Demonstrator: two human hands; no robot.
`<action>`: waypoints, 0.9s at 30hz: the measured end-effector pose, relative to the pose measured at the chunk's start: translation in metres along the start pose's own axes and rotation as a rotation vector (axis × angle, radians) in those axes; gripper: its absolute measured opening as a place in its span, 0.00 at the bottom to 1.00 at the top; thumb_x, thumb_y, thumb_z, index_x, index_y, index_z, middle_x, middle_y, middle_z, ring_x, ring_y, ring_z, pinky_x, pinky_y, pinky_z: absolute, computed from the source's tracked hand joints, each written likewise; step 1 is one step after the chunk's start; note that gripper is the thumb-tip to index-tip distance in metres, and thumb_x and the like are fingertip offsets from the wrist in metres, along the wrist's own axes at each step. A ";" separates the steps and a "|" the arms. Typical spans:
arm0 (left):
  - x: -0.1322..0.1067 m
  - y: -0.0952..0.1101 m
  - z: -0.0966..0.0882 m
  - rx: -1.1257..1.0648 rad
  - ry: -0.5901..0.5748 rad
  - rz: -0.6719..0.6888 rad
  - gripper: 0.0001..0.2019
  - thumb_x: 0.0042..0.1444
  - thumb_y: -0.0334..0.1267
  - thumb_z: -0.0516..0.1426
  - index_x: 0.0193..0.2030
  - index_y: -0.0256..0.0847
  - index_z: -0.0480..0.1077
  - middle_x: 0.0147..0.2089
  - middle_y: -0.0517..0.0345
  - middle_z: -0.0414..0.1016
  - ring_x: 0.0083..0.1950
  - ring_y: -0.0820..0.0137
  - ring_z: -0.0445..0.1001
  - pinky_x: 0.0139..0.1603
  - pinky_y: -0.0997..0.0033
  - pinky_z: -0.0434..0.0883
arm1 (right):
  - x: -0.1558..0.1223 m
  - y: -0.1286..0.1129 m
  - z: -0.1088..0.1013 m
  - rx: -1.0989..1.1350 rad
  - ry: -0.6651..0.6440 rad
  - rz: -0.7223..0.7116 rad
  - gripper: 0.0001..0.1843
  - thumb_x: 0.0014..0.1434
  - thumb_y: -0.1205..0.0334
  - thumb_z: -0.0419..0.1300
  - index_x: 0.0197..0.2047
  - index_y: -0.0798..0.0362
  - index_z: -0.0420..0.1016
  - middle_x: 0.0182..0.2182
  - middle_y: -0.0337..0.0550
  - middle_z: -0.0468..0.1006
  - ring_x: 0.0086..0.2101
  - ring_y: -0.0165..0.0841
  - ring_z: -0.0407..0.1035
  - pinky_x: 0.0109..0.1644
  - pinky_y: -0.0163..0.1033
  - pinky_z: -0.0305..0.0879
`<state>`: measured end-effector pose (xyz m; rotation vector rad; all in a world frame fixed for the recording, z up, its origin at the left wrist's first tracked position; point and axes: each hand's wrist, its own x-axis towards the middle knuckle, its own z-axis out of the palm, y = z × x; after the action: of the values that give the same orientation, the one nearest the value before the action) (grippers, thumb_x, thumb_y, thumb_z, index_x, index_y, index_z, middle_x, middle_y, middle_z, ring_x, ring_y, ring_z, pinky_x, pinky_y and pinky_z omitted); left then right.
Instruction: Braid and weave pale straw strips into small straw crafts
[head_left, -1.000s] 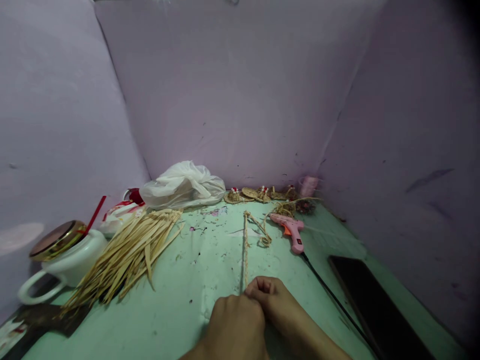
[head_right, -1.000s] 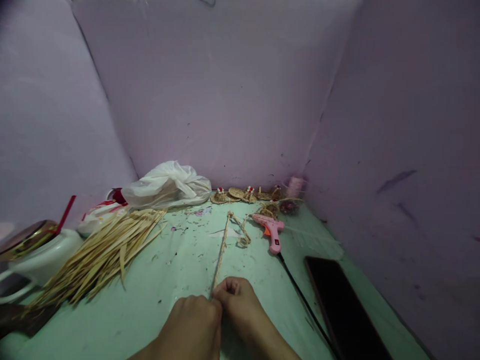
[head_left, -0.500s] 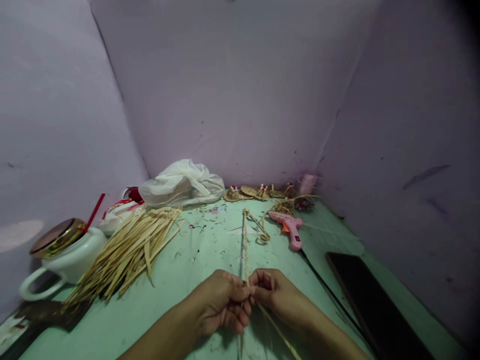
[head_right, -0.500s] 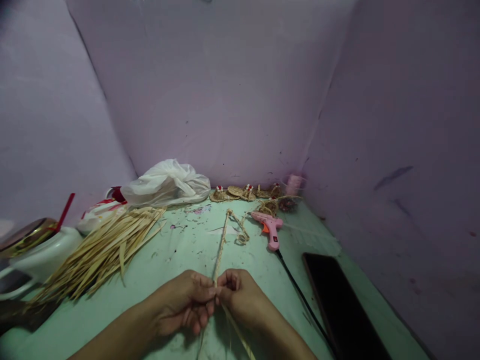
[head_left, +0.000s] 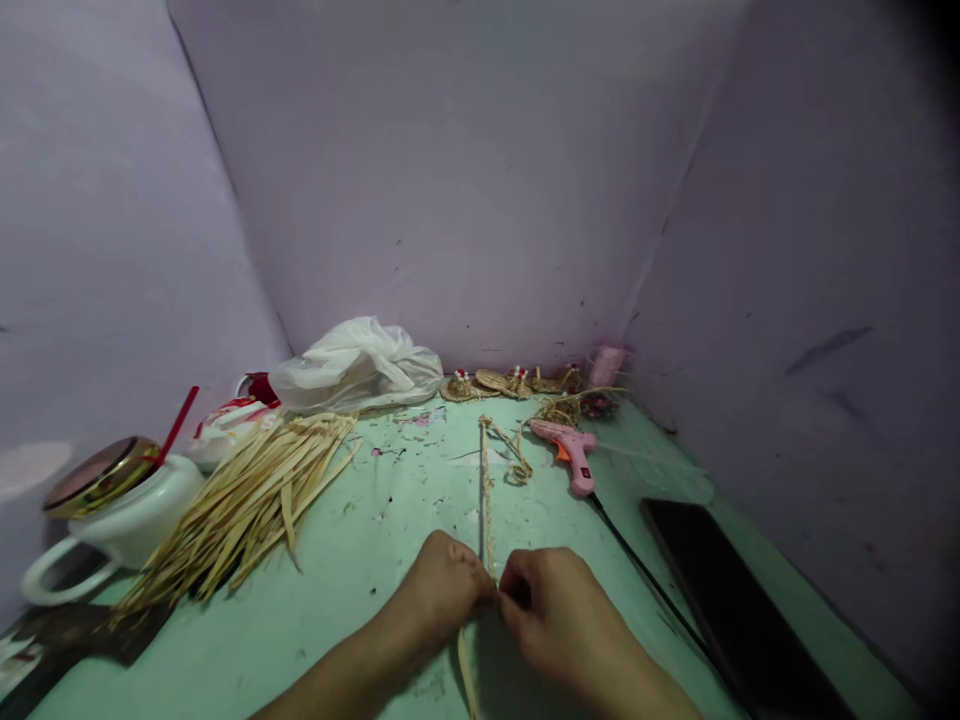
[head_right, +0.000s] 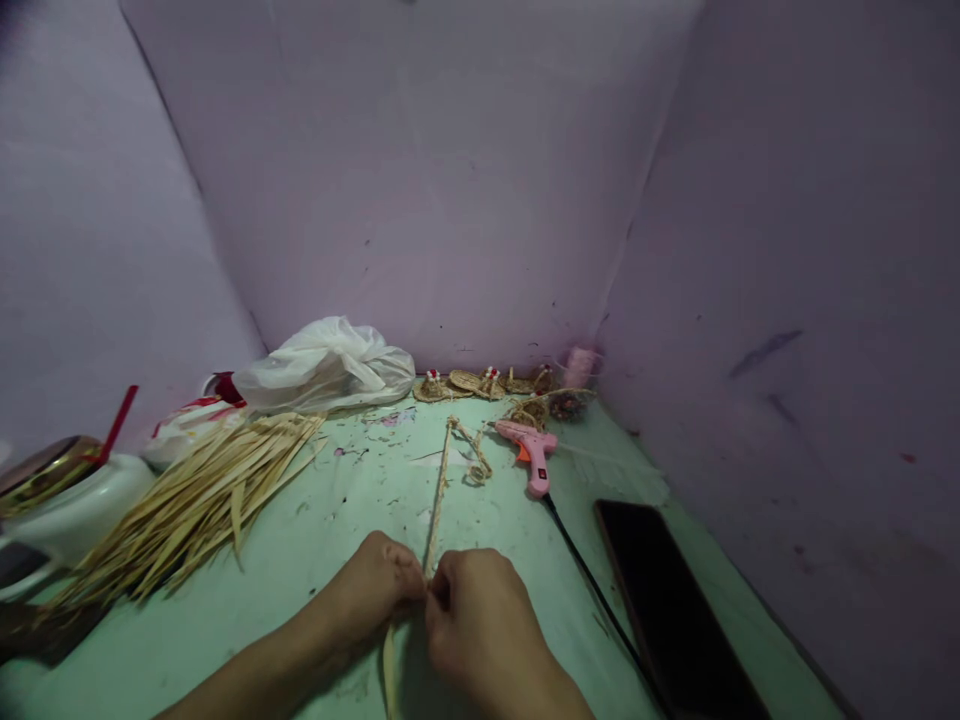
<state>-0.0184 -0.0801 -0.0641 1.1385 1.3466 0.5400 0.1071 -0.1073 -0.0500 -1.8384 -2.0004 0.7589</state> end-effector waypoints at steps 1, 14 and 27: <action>-0.001 0.001 0.000 -0.048 -0.018 -0.046 0.06 0.31 0.28 0.49 0.10 0.38 0.54 0.08 0.68 0.47 0.12 0.83 0.44 0.14 0.77 0.39 | -0.002 -0.002 0.000 0.014 -0.018 -0.008 0.09 0.46 0.62 0.53 0.22 0.55 0.73 0.19 0.43 0.74 0.20 0.27 0.60 0.22 0.32 0.46; -0.005 0.006 -0.010 -0.179 -0.125 -0.060 0.02 0.31 0.32 0.53 0.15 0.35 0.64 0.08 0.68 0.52 0.10 0.83 0.44 0.11 0.79 0.39 | 0.021 0.013 -0.006 0.666 -0.117 0.090 0.11 0.45 0.57 0.53 0.21 0.57 0.66 0.15 0.36 0.65 0.18 0.24 0.55 0.23 0.31 0.51; -0.003 -0.001 -0.006 -0.085 -0.072 -0.034 0.03 0.31 0.27 0.52 0.14 0.35 0.65 0.09 0.66 0.54 0.14 0.80 0.51 0.15 0.78 0.48 | 0.014 0.019 -0.029 0.368 -0.094 0.010 0.13 0.43 0.54 0.57 0.25 0.56 0.73 0.25 0.43 0.75 0.27 0.30 0.66 0.30 0.31 0.60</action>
<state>-0.0245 -0.0810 -0.0631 1.0548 1.2676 0.5224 0.1370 -0.0881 -0.0394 -1.6242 -1.7603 1.1483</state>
